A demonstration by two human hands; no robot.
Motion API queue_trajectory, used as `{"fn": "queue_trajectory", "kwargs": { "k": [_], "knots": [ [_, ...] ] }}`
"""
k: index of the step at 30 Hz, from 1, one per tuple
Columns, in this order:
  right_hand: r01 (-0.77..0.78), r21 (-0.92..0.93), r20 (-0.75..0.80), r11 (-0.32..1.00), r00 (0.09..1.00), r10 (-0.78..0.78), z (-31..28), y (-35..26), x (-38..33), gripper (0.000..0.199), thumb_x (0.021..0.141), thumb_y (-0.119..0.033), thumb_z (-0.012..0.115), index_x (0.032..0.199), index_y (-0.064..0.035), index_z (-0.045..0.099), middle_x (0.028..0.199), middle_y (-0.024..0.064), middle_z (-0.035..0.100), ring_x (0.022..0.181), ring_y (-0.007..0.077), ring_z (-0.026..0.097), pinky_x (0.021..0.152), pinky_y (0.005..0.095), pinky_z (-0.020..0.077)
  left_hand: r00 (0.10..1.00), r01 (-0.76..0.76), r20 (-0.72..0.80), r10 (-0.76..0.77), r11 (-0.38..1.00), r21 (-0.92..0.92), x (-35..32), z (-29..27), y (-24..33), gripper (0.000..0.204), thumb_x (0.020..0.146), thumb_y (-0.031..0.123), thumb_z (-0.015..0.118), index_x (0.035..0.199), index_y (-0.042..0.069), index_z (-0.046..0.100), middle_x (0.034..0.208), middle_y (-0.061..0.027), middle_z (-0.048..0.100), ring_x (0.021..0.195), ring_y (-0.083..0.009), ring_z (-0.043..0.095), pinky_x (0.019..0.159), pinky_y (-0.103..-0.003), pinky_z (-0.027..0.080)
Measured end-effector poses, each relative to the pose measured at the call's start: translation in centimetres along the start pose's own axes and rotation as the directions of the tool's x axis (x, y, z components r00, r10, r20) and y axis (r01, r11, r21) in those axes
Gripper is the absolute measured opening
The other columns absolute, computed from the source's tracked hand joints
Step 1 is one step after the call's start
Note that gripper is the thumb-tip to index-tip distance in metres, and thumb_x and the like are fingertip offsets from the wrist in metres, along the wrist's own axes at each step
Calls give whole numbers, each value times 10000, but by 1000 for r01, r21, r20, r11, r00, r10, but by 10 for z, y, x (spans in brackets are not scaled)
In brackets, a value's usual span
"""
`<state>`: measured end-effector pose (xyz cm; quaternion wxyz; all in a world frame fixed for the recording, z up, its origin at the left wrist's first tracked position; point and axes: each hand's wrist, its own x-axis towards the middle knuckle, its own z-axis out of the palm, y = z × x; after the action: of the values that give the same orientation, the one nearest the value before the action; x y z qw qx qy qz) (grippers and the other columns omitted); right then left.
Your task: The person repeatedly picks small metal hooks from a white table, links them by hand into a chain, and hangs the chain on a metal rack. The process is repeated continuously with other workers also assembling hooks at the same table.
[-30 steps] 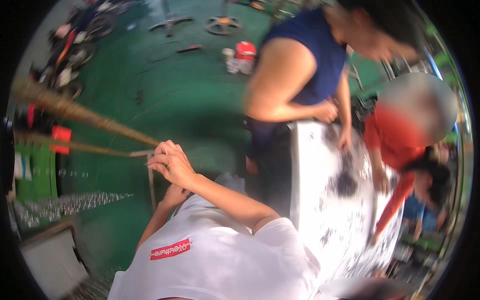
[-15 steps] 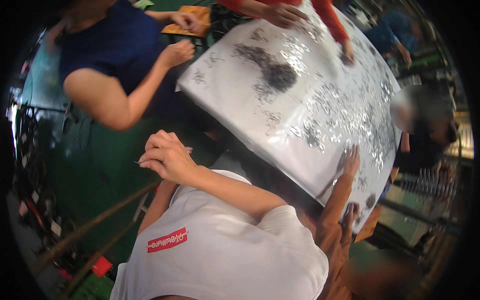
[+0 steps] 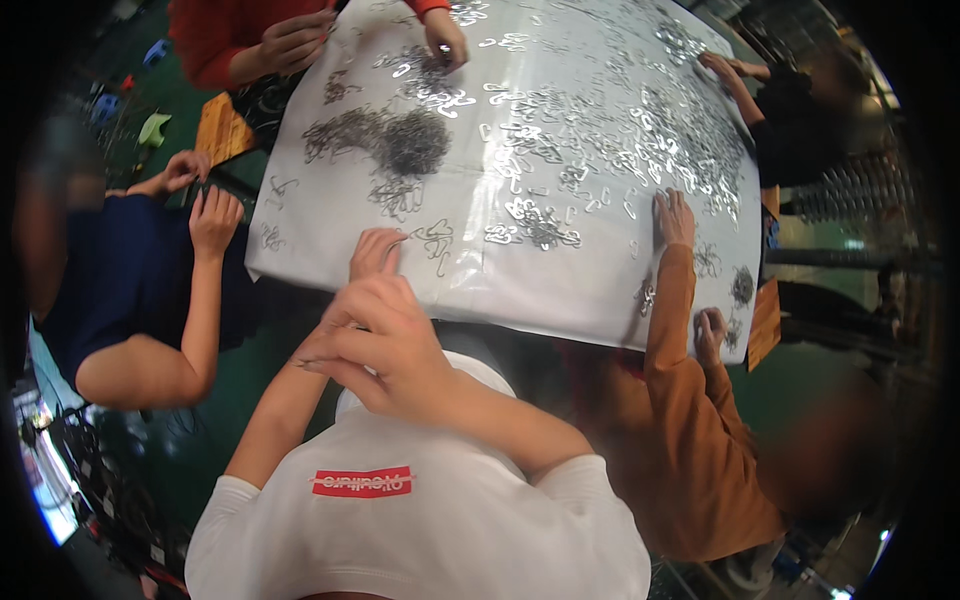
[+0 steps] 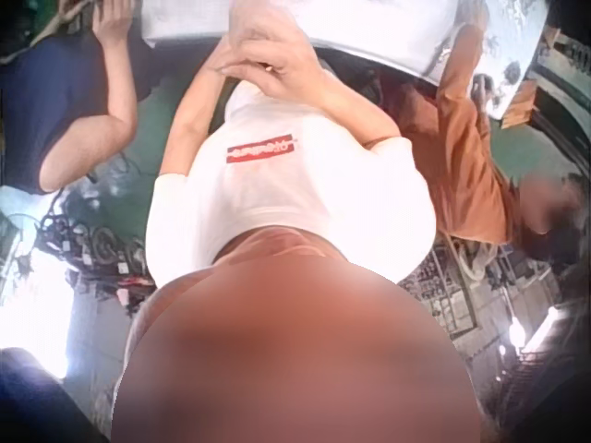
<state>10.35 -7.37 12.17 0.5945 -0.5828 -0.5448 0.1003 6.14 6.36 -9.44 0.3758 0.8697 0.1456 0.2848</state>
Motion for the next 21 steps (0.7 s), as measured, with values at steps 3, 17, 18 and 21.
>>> {"fn": "queue_trajectory", "kwargs": {
  "k": [3, 17, 18, 21],
  "knots": [
    [-113, -141, -114, 984, 989, 97, -22, -12, -11, 267, 595, -17, 794, 844, -99, 741, 796, 22, 518, 776, 194, 519, 711, 315, 395, 967, -182, 165, 192, 981, -72, 49, 54, -6, 256, 800, 63, 657, 1056, 80, 662, 1062, -90, 629, 1069, -298, 550, 915, -400, 461],
    [-577, -267, -684, 772, 677, 270, 3, -48, -99, 283, 580, 55, 794, 827, -65, 728, 764, 27, 517, 767, 208, 509, 658, 317, 398, 791, -103, 601, 112, 993, -50, 131, 152, 26, 290, 881, 268, 632, 1142, 143, 649, 988, -118, 697, 858, -299, 678, 772, -403, 524],
    [-579, -253, -694, 775, 667, 271, 8, -48, -102, 278, 587, 54, 794, 828, -66, 728, 762, 27, 517, 767, 208, 508, 659, 317, 398, 776, -155, 620, 117, 988, 7, 135, 145, 21, 271, 890, 272, 618, 1112, 124, 666, 946, -118, 705, 831, -302, 681, 757, -401, 526],
    [-576, -212, -716, 790, 641, 275, 19, -47, -109, 262, 605, 51, 794, 830, -66, 729, 754, 29, 521, 769, 203, 507, 661, 314, 398, 858, -52, 510, 59, 998, -29, 147, 126, 12, 262, 908, 283, 587, 1050, 95, 700, 903, -126, 714, 795, -304, 685, 737, -390, 527]
  ]
}}
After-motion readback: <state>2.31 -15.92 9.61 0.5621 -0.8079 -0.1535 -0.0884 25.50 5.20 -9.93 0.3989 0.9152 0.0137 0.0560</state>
